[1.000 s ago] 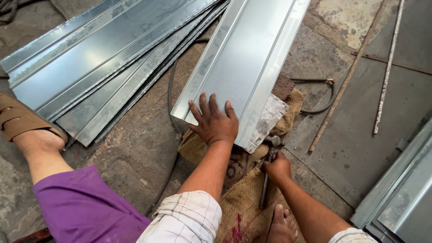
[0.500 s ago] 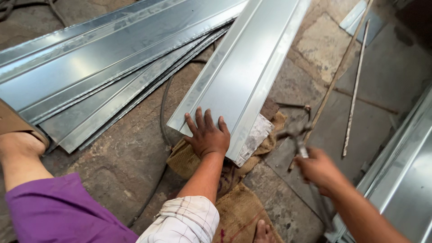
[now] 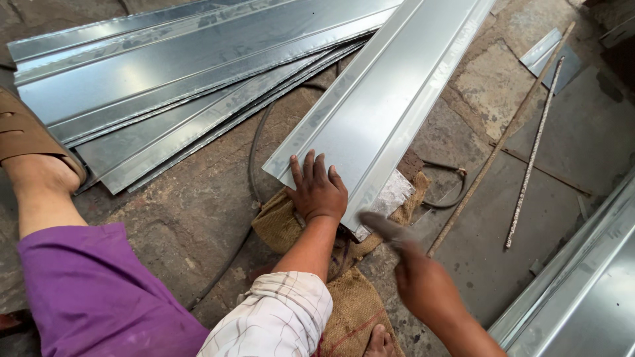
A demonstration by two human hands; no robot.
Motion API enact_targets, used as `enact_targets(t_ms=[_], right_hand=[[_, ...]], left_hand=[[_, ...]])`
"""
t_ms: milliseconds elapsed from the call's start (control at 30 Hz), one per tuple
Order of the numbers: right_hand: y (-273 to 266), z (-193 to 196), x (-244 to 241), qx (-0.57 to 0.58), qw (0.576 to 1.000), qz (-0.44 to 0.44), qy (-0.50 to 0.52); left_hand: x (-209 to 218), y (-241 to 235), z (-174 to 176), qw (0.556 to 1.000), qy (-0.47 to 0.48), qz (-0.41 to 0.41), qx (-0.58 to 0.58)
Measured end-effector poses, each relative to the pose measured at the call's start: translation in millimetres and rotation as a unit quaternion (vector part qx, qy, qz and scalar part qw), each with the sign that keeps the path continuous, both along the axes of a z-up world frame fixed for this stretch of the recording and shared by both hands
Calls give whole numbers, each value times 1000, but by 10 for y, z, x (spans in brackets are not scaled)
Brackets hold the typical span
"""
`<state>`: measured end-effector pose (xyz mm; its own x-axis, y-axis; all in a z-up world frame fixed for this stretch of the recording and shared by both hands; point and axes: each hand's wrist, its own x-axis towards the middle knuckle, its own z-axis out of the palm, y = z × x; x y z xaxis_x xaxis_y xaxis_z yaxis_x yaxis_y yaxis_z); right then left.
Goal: The person sits on the floor and uses a hammer to strike the edges of long metal sheets, shaping them one by one.
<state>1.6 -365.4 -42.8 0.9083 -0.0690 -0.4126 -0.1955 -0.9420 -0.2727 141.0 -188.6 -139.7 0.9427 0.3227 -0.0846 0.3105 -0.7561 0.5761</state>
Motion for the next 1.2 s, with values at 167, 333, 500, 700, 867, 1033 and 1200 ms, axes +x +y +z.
enact_targets(t_ms=[167,333,500,700,867,1033,1200], right_hand=[[1,703,77,9,993,-85,-82],[-297,641,-69,206,912,-36,-353],[-21,-127,74,20,999,2,-32],[-12,386,70,90,989,-79,-82],[-452,584,-181,235,878,6,-417],[-292,-319,24,36,988,13,-147],[-75,175,182,58,992,-4,-108]], left_hand=[[-35,-32,-1,1000,24,4,-15],[-9,-8,62,999,40,-15,-3],[3,12,142,996,81,-17,-16],[26,5,248,994,105,-27,-8],[14,8,256,993,112,-31,8],[-2,21,198,994,107,-30,4],[4,2,232,992,124,-33,6]])
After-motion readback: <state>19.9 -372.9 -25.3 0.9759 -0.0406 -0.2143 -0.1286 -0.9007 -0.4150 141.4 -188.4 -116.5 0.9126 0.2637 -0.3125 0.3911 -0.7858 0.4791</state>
